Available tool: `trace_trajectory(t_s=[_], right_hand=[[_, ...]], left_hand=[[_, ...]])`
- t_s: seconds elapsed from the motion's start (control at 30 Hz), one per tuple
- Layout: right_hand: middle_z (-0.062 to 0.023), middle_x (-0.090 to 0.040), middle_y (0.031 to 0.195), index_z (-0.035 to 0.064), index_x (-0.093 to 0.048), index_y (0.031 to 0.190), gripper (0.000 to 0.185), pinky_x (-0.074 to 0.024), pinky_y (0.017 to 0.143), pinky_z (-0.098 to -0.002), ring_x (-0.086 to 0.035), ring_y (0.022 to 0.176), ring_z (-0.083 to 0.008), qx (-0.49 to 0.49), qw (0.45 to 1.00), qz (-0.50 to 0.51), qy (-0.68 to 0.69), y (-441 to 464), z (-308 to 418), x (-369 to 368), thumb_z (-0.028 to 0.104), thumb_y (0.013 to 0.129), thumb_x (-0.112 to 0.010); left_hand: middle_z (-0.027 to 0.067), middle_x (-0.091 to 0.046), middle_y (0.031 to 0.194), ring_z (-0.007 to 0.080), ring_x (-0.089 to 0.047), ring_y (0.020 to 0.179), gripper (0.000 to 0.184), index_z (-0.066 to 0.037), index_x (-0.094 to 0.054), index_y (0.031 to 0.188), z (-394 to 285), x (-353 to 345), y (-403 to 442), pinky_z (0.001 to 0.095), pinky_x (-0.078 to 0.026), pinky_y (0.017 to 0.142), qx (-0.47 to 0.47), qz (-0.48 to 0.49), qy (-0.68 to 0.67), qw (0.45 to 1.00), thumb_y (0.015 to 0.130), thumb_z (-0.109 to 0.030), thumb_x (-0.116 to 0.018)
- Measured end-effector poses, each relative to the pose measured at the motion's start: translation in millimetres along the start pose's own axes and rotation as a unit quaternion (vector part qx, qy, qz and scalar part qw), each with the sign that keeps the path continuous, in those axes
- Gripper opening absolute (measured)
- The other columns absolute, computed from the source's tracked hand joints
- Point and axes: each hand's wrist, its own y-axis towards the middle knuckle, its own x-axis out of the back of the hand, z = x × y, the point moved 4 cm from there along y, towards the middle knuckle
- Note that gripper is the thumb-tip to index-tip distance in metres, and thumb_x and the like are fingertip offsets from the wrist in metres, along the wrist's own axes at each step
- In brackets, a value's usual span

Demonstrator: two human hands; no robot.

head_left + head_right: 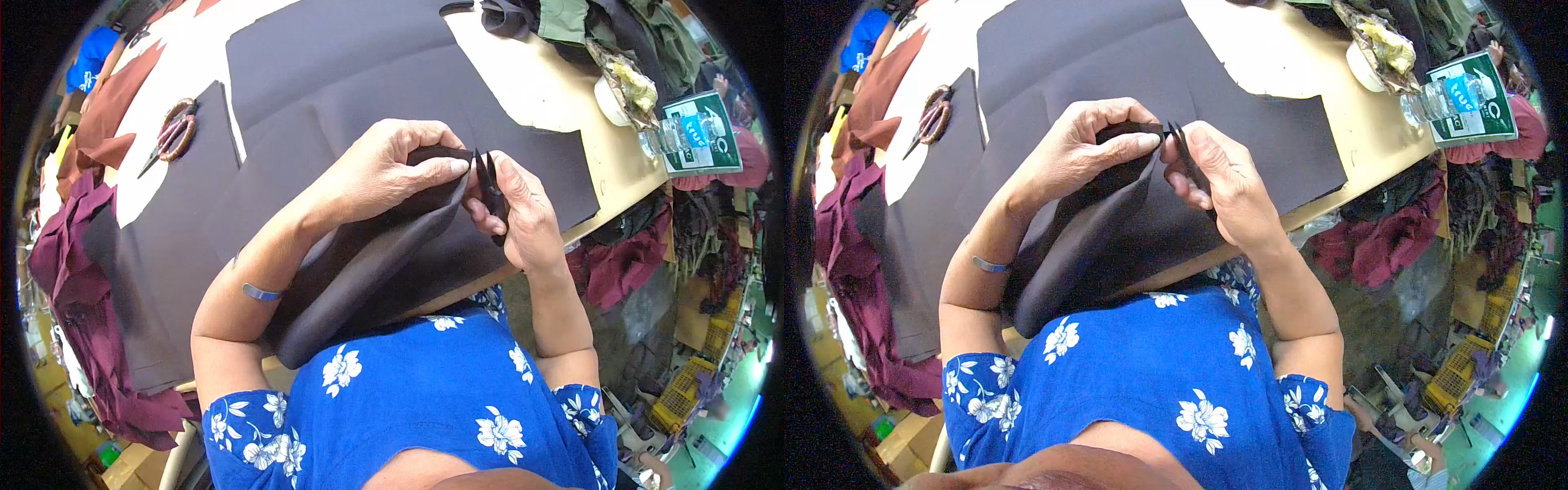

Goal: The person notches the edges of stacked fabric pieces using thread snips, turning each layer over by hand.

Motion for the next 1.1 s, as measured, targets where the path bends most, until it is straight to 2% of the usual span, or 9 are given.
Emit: trace_trajectory(t_s=[0.33, 0.4, 0.8, 0.9, 1.0, 1.07, 1.1], right_hand=[[0.0003, -0.05, 0.073, 0.0051, -0.052, 0.082, 0.041, -0.0349, 0.051, -0.017, -0.046, 0.062, -0.0055, -0.006, 0.995, 0.002, -0.103, -1, 6, -3, 0.043, 0.093, -0.041], [0.0001, -0.051, 0.074, 0.0048, -0.052, 0.082, 0.041, -0.036, 0.052, -0.0176, -0.046, 0.062, -0.006, -0.003, 0.993, -0.005, -0.119, -1, 7, -3, 0.043, 0.092, -0.042], [0.0003, -0.05, 0.065, 0.0039, -0.053, 0.076, 0.038, -0.0362, 0.051, -0.0196, -0.045, 0.059, -0.0063, 0.035, 0.971, -0.031, -0.233, 2, 6, 5, 0.035, 0.095, -0.041], [0.0009, -0.049, 0.066, 0.0042, -0.052, 0.079, 0.035, -0.0365, 0.051, -0.0197, -0.044, 0.059, -0.0064, 0.046, 0.987, -0.035, -0.153, 2, 2, 11, 0.033, 0.095, -0.041], [0.0016, -0.048, 0.067, 0.0048, -0.052, 0.088, 0.029, -0.0365, 0.052, -0.0189, -0.043, 0.059, -0.0056, 0.066, 0.993, -0.039, -0.085, 1, 2, 7, 0.033, 0.093, -0.047], [0.0012, -0.048, 0.069, 0.0048, -0.051, 0.093, 0.024, -0.0371, 0.053, -0.0184, -0.043, 0.06, -0.0054, 0.131, 0.985, -0.072, -0.088, 0, 2, 3, 0.028, 0.09, -0.053], [0.0005, -0.049, 0.072, 0.0046, -0.05, 0.097, 0.021, -0.0385, 0.055, -0.0185, -0.044, 0.062, -0.0056, 0.166, 0.977, -0.085, -0.103, 2, 1, 0, 0.02, 0.086, -0.058]], left_hand=[[-0.0021, -0.056, 0.075, 0.0048, -0.049, 0.072, 0.019, 0.0, -0.06, 0.087, -5, -3, 0, 0.0203, -0.04, 0.067, 0.015, 0.03, -0.038, 0.999, 0.086, -0.019, -0.058], [-0.0024, -0.056, 0.074, 0.0047, -0.048, 0.072, 0.019, 0.0, -0.06, 0.088, -5, -3, 1, 0.0201, -0.04, 0.067, -0.001, 0.033, -0.012, 0.999, 0.086, -0.019, -0.058], [-0.0017, -0.056, 0.076, 0.0047, -0.049, 0.072, 0.02, 0.001, -0.06, 0.089, 1, -5, 5, 0.02, -0.041, 0.067, -0.006, 0.043, -0.002, 0.999, 0.085, -0.019, -0.058], [-0.0016, -0.056, 0.076, 0.0045, -0.049, 0.072, 0.02, 0.001, -0.06, 0.089, 1, -6, 5, 0.0199, -0.041, 0.067, 0.001, 0.042, -0.006, 0.999, 0.086, -0.019, -0.057], [-0.0014, -0.056, 0.077, 0.0049, -0.049, 0.073, 0.02, 0.001, -0.06, 0.09, 2, -5, 5, 0.0205, -0.041, 0.068, 0.005, 0.043, 0.01, 0.999, 0.086, -0.019, -0.057], [-0.0011, -0.056, 0.079, 0.0055, -0.049, 0.075, 0.021, 0.001, -0.059, 0.091, 2, -7, 7, 0.021, -0.041, 0.07, -0.005, 0.044, 0.004, 0.999, 0.086, -0.019, -0.056], [-0.001, -0.055, 0.079, 0.0057, -0.049, 0.076, 0.022, 0.001, -0.059, 0.091, 2, -8, 8, 0.0212, -0.041, 0.071, -0.017, 0.042, -0.007, 0.999, 0.086, -0.02, -0.056]])
